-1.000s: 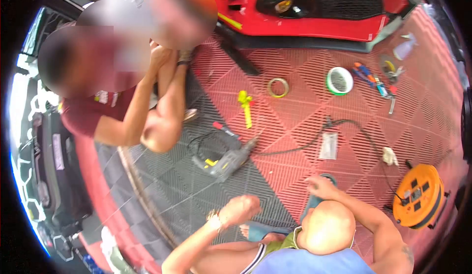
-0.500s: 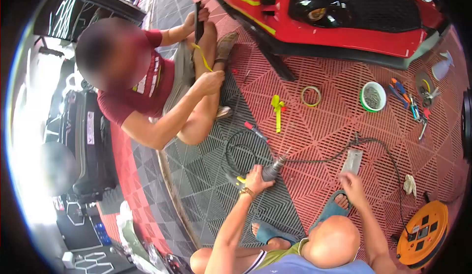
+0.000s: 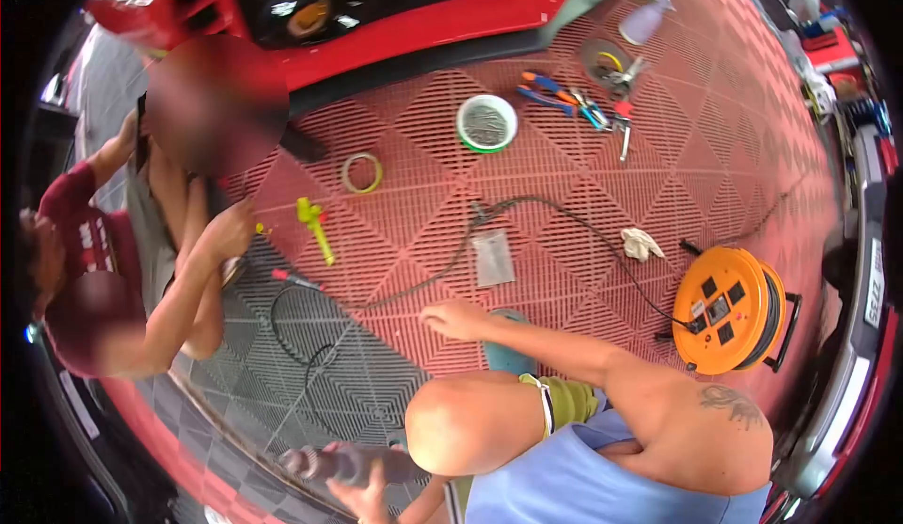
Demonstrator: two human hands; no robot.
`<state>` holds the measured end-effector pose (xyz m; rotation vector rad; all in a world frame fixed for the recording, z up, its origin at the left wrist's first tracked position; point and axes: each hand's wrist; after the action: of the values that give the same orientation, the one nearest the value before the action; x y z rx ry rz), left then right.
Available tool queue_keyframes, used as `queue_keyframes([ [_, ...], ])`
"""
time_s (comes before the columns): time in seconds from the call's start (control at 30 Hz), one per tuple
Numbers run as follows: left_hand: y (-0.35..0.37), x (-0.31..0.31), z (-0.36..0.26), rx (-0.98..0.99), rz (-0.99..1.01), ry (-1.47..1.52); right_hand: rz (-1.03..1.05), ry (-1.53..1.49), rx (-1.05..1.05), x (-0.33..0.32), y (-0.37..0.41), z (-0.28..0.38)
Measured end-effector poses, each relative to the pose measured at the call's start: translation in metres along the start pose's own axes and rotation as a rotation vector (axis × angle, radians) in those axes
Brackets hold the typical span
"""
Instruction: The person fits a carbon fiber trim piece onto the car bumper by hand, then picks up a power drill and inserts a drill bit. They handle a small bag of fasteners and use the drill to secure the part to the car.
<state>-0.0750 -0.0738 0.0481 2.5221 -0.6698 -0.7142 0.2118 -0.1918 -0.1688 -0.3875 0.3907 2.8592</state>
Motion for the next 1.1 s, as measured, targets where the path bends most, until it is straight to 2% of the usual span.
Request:
queue_keyframes([
  [0.03, 0.004, -0.001, -0.023, 0.144, -0.039, -0.336, -0.039, -0.016, -0.028, -0.002, 0.003, -0.002],
  [0.07, 0.004, 0.003, -0.050, 0.172, -0.073, -0.289, -0.058, -0.022, -0.011, -0.010, 0.009, 0.006],
  [0.13, -0.003, 0.011, -0.080, 0.091, 0.090, -0.131, -0.166, -0.044, 0.124, -0.031, 0.036, 0.014],
  [0.17, -0.007, 0.030, -0.109, 0.095, 0.165, -0.132, -0.367, -0.053, 0.043, -0.031, 0.058, -0.006],
  [0.2, -0.011, 0.049, -0.131, 0.108, 0.233, -0.128, -0.497, -0.068, 0.125, -0.041, 0.092, -0.012],
  [0.23, -0.027, 0.045, -0.126, 0.183, 0.437, -0.165, -0.612, -0.094, 0.174, -0.052, 0.125, -0.017],
  [0.27, -0.039, 0.056, -0.105, 0.109, 0.463, 0.196, -0.718, 0.017, 0.300, -0.062, 0.156, -0.024],
  [0.3, -0.046, 0.064, -0.115, 0.021, 0.529, 0.064, -0.814, 0.111, 0.422, -0.070, 0.185, -0.034],
  [0.33, -0.056, 0.074, -0.121, 0.029, 0.603, 0.012, -0.879, 0.224, 0.445, -0.081, 0.210, -0.048],
  [0.37, -0.064, 0.094, -0.114, 0.146, 0.571, 0.079, -0.995, 0.023, 0.480, -0.094, 0.219, -0.038],
  [0.4, -0.074, 0.106, -0.101, 0.148, 0.533, 0.068, -1.000, 0.226, 0.431, -0.099, 0.224, -0.052],
  [0.47, -0.082, 0.128, -0.095, 0.122, 0.550, 0.038, -0.959, 0.369, 0.353, -0.119, 0.196, -0.029],
  [0.53, -0.081, 0.138, -0.092, 0.093, 0.580, 0.064, -0.856, 0.477, 0.162, -0.133, 0.144, -0.020],
  [0.6, -0.078, 0.138, -0.091, 0.112, 0.665, 0.139, -0.788, 0.568, 0.074, -0.140, 0.080, -0.020],
  [0.67, -0.071, 0.129, -0.098, 0.104, 0.684, 0.143, -0.634, 0.702, 0.052, -0.151, 0.023, -0.025],
  [0.7, -0.070, 0.123, -0.097, 0.103, 0.654, 0.109, -0.619, 0.698, 0.033, -0.154, 0.011, -0.031],
  [0.73, -0.066, 0.112, -0.096, 0.095, 0.609, 0.075, -0.530, 0.838, 0.079, -0.155, 0.004, -0.040],
  [0.77, -0.065, 0.102, -0.105, 0.159, 0.552, -0.188, -0.433, 0.976, 0.099, -0.152, -0.006, -0.045],
  [0.8, -0.064, 0.093, -0.115, 0.200, 0.474, -0.450, -0.372, 0.974, 0.108, -0.148, -0.007, -0.047],
  [0.83, -0.064, 0.090, -0.107, 0.089, 0.504, -0.129, -0.310, 0.971, 0.115, -0.147, 0.000, -0.048],
  [0.87, -0.071, 0.084, -0.103, 0.131, 0.521, -0.147, -0.301, 1.037, 0.046, -0.150, 0.004, -0.044],
  [0.9, -0.087, 0.079, -0.088, 0.278, 0.488, -0.328, -0.216, 1.157, 0.014, -0.156, -0.002, -0.055],
  [0.93, -0.093, 0.084, -0.072, 0.217, 0.558, -0.050, -0.190, 1.148, -0.052, -0.161, -0.002, -0.066],
  [0.97, -0.101, 0.087, -0.063, 0.190, 0.627, 0.075, -0.170, 1.143, -0.104, -0.162, -0.001, -0.064],
  [1.0, -0.108, 0.092, -0.057, 0.166, 0.713, 0.199, -0.176, 1.142, -0.116, -0.160, -0.002, -0.057],
  [1.03, -0.111, 0.099, -0.052, 0.174, 0.714, 0.199, -0.242, 1.119, -0.135, -0.160, 0.000, -0.050],
  [1.07, -0.113, 0.106, -0.050, 0.111, 0.755, 0.330, -0.311, 1.095, -0.145, -0.161, 0.006, -0.040],
  [1.1, -0.115, 0.113, -0.048, 0.045, 0.798, 0.462, -0.371, 0.984, -0.052, -0.160, 0.013, -0.020],
])
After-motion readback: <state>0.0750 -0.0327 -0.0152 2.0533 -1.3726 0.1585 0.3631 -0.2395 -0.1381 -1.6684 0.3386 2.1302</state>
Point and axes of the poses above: each hand's wrist, its own y-axis away from the middle knuckle, its own x-axis out of the palm, z = x × y, and after that the axes turned 8 degrees about -x, right-handed
